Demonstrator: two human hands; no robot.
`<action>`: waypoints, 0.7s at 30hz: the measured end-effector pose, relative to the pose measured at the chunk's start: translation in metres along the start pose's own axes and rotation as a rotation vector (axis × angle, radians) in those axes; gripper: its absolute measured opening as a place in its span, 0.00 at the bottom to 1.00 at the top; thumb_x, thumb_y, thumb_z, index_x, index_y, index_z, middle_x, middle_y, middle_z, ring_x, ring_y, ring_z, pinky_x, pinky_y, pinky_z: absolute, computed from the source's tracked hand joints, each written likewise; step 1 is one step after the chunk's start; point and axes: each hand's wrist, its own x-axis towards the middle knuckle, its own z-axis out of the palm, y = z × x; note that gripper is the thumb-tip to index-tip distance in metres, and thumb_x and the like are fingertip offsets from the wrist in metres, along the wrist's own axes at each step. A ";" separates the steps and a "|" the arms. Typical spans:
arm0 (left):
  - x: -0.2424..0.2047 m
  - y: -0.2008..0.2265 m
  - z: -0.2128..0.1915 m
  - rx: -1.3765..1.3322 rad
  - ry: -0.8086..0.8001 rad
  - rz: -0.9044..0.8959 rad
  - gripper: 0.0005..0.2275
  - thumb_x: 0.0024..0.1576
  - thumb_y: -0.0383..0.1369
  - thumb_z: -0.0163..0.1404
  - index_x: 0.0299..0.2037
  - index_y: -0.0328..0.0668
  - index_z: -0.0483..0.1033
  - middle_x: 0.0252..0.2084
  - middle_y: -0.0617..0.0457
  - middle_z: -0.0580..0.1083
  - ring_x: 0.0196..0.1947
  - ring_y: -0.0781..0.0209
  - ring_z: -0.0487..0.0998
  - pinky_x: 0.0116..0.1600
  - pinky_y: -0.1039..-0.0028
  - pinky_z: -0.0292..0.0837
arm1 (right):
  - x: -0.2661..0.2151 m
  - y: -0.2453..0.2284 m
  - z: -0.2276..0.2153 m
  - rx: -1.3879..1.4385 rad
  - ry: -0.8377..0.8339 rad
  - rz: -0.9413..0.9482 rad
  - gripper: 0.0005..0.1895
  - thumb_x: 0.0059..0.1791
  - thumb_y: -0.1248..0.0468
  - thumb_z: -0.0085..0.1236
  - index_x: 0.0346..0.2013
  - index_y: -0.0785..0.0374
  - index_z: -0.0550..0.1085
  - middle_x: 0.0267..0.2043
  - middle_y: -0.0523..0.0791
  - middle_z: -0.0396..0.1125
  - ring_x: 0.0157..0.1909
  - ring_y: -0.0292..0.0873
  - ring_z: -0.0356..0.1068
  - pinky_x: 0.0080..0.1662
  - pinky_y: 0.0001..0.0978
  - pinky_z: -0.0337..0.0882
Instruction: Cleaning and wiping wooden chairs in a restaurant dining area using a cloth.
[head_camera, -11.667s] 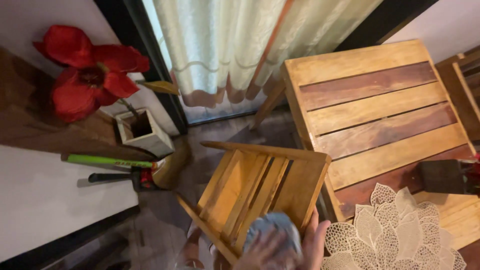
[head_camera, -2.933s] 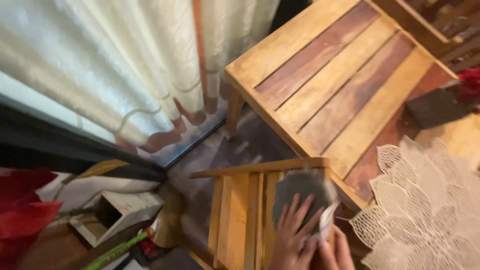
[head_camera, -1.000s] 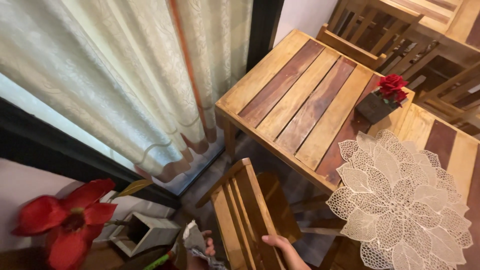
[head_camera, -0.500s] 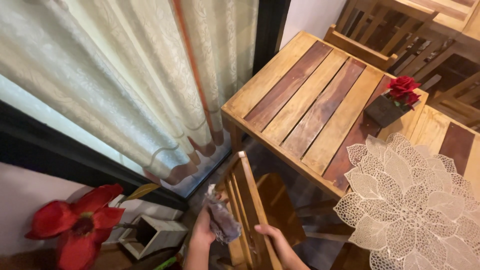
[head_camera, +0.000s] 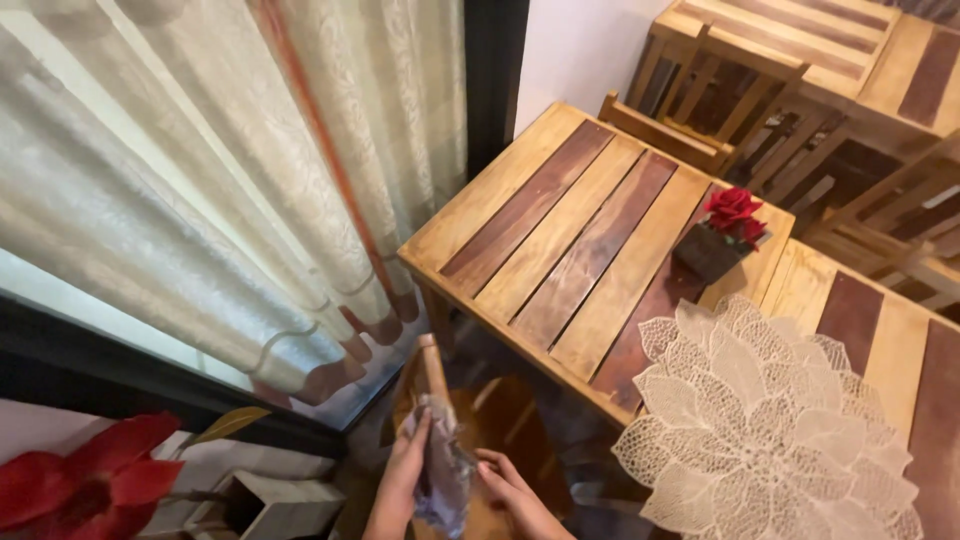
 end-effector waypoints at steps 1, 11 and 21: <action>0.002 -0.003 -0.001 -0.016 0.009 -0.034 0.28 0.57 0.53 0.49 0.62 0.43 0.73 0.53 0.47 0.77 0.52 0.51 0.77 0.54 0.63 0.71 | -0.006 -0.004 -0.005 0.075 0.008 -0.091 0.35 0.52 0.41 0.47 0.70 0.51 0.62 0.65 0.40 0.62 0.63 0.41 0.60 0.58 0.37 0.57; -0.029 -0.016 -0.071 0.644 0.456 0.316 0.34 0.48 0.60 0.56 0.55 0.41 0.82 0.49 0.41 0.84 0.50 0.50 0.85 0.53 0.65 0.77 | 0.017 0.016 -0.001 -0.199 -0.313 -0.492 0.23 0.51 0.53 0.63 0.54 0.64 0.72 0.49 0.46 0.69 0.54 0.41 0.69 0.56 0.34 0.69; -0.045 -0.024 -0.157 1.027 0.915 0.074 0.31 0.51 0.55 0.57 0.61 0.47 0.75 0.50 0.41 0.80 0.51 0.41 0.80 0.56 0.55 0.76 | 0.062 0.034 -0.054 -0.109 -0.219 -0.265 0.13 0.51 0.61 0.58 0.48 0.62 0.74 0.34 0.41 0.72 0.33 0.35 0.71 0.36 0.27 0.70</action>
